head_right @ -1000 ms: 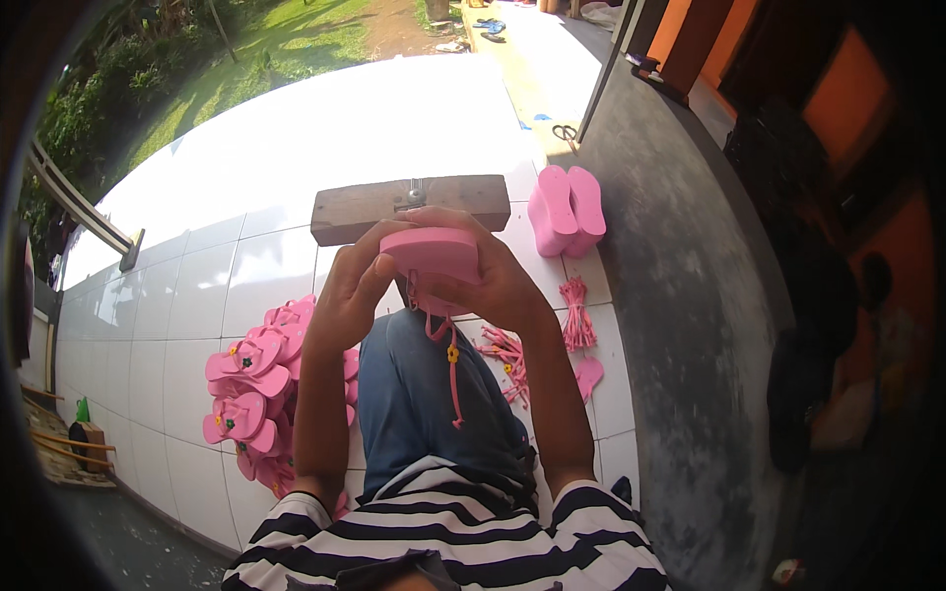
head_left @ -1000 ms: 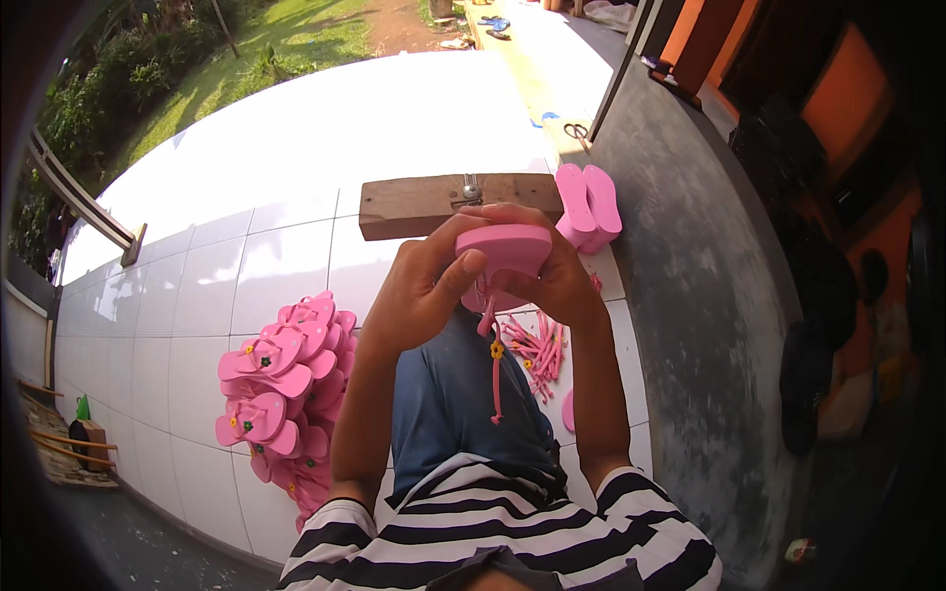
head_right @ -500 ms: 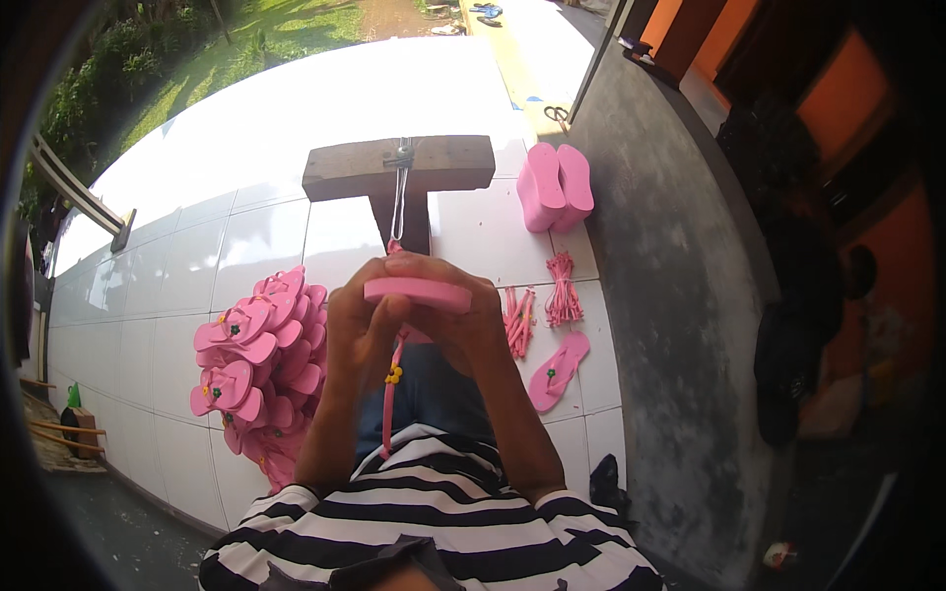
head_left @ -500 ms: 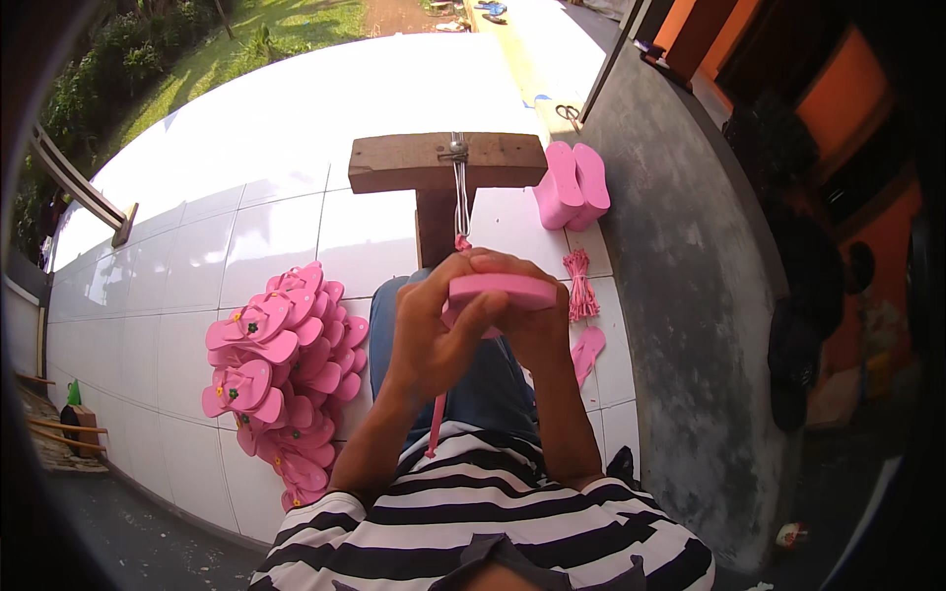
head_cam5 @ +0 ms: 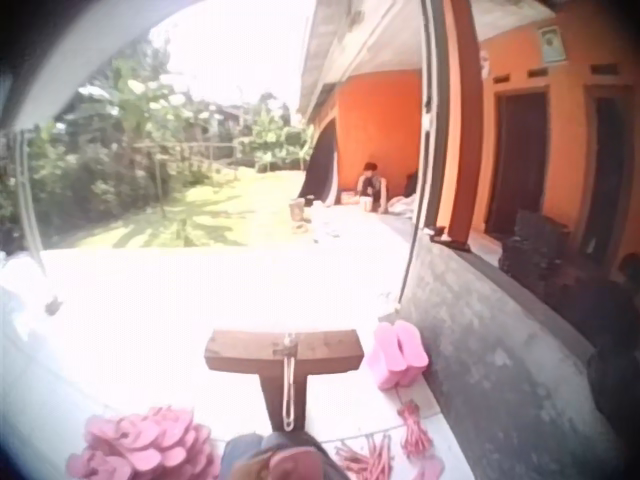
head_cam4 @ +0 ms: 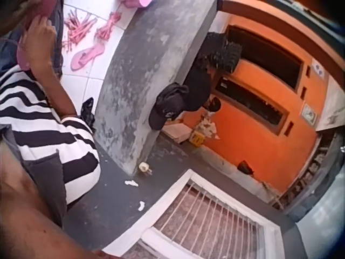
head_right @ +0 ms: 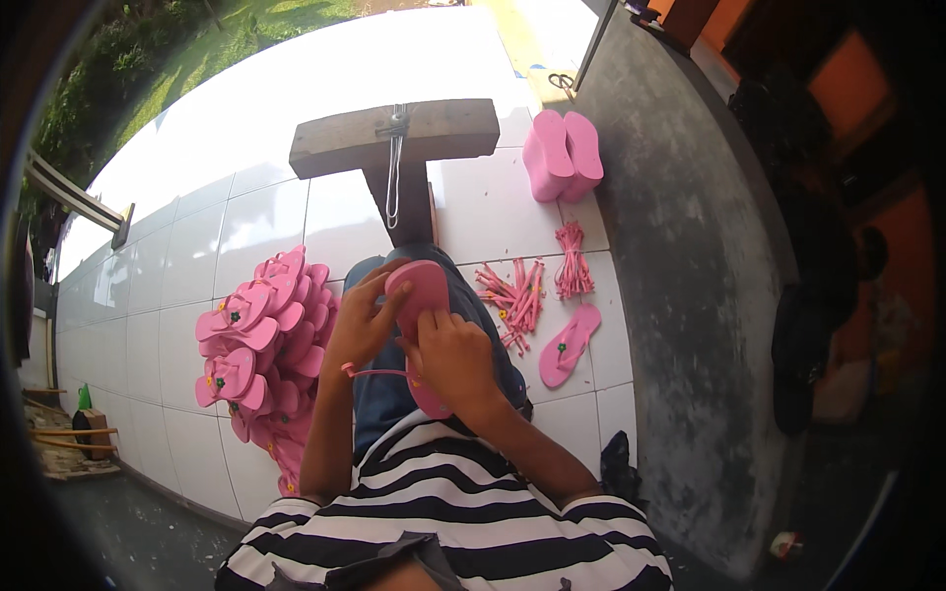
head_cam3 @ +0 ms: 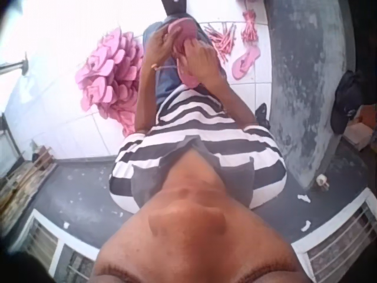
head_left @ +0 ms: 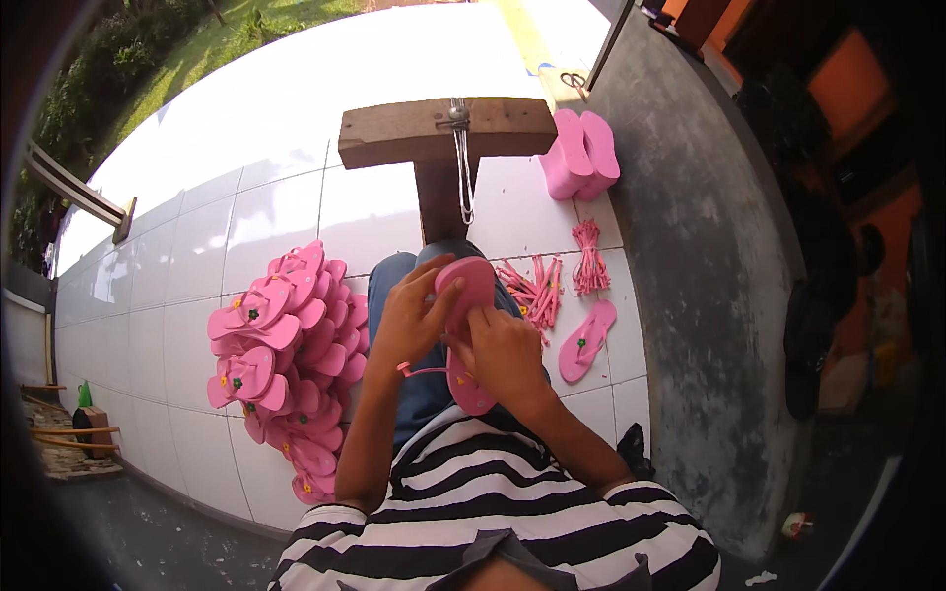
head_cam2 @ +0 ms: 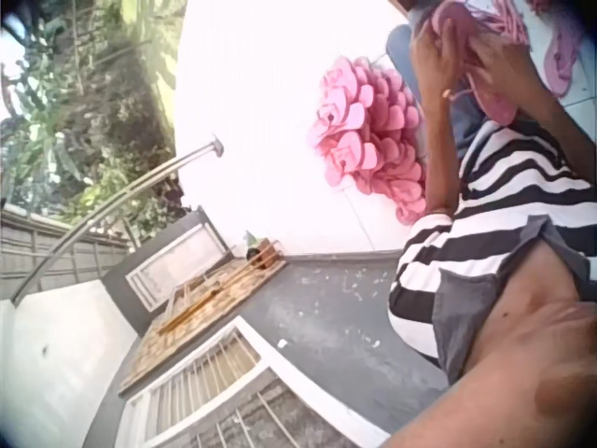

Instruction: The person assembles flip-flops by hand using a metal fixture, threading the straps through the pink foam soles and pulling them through to secure them.

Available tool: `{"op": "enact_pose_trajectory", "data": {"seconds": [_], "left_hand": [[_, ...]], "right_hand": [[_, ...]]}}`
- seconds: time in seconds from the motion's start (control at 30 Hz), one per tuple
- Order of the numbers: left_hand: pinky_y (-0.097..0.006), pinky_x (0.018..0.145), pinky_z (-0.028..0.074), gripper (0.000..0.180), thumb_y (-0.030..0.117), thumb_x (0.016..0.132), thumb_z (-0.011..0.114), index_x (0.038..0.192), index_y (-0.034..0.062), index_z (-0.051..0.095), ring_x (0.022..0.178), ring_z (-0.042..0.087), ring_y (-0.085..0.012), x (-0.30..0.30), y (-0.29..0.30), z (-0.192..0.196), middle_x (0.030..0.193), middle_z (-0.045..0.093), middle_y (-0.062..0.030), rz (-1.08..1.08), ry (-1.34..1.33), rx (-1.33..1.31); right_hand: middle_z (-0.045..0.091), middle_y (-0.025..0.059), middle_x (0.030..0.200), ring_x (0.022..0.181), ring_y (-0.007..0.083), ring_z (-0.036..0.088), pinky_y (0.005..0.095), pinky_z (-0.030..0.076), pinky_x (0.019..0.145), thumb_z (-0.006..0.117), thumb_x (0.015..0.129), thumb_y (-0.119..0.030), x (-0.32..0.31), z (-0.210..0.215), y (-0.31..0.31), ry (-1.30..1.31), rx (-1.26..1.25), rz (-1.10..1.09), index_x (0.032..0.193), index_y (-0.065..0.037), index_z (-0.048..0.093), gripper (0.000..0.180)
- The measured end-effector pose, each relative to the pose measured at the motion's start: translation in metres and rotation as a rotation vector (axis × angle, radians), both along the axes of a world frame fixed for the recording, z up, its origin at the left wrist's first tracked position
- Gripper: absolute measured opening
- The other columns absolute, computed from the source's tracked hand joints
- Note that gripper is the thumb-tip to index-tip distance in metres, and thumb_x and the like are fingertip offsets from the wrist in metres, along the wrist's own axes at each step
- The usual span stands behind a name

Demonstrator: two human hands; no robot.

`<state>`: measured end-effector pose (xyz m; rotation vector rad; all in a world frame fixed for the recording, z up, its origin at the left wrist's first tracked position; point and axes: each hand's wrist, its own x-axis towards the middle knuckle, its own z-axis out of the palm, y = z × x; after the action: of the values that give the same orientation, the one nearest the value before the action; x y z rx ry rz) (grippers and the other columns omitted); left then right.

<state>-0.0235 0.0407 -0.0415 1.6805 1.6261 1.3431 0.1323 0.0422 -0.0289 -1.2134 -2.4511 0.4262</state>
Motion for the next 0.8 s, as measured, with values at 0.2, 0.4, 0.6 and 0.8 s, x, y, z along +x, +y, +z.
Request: {"op": "enact_pose_trajectory", "data": {"seconds": [0.2, 0.4, 0.6, 0.8], "left_hand": [[-0.037, 0.073, 0.050, 0.022, 0.018, 0.094, 0.063, 0.099, -0.0037, 0.065, 0.084, 0.067, -0.0289, -0.027, 0.014, 0.012, 0.093, 0.068, -0.0159, 0.173, -0.105, 0.026], [-0.028, 0.074, 0.049, 0.021, 0.016, 0.099, 0.059, 0.104, -0.0040, 0.060, 0.087, 0.064, -0.0138, -0.032, 0.013, 0.051, 0.093, 0.068, -0.0121, 0.100, -0.194, -0.003], [-0.034, 0.083, 0.050, 0.024, 0.021, 0.101, 0.056, 0.115, 0.0035, 0.047, 0.096, 0.061, -0.0219, -0.019, 0.004, 0.057, 0.109, 0.062, -0.0173, -0.270, -0.428, 0.357], [-0.040, 0.083, 0.044, 0.039, 0.019, 0.085, 0.076, 0.105, 0.0105, 0.045, 0.091, 0.055, -0.0248, -0.014, 0.011, 0.057, 0.101, 0.060, -0.0134, -0.221, -0.208, 0.644]], "right_hand": [[0.061, 0.0128, 0.079, 0.070, 0.0305, 0.063, 0.0406, 0.048, 0.062, 0.066, 0.091, -0.022, 0.006, 0.018, 0.005, 0.386, -0.185, 0.265, 0.086, -0.004, 0.060, 0.019], [0.061, 0.0101, 0.088, 0.077, 0.0252, 0.061, 0.0371, 0.047, 0.065, 0.069, 0.090, -0.020, 0.016, 0.037, 0.000, 0.419, -0.156, 0.196, 0.097, -0.004, 0.063, 0.018], [0.058, 0.0133, 0.114, 0.097, 0.0277, 0.060, 0.0364, 0.051, 0.079, 0.071, 0.089, -0.013, 0.009, 0.051, 0.038, 0.671, 0.016, 0.024, 0.123, -0.005, 0.058, 0.038], [0.063, 0.0108, 0.106, 0.096, 0.0270, 0.064, 0.0362, 0.054, 0.081, 0.074, 0.081, 0.000, 0.005, 0.056, 0.058, 0.716, 0.097, 0.255, 0.116, -0.006, 0.065, 0.037]]}}
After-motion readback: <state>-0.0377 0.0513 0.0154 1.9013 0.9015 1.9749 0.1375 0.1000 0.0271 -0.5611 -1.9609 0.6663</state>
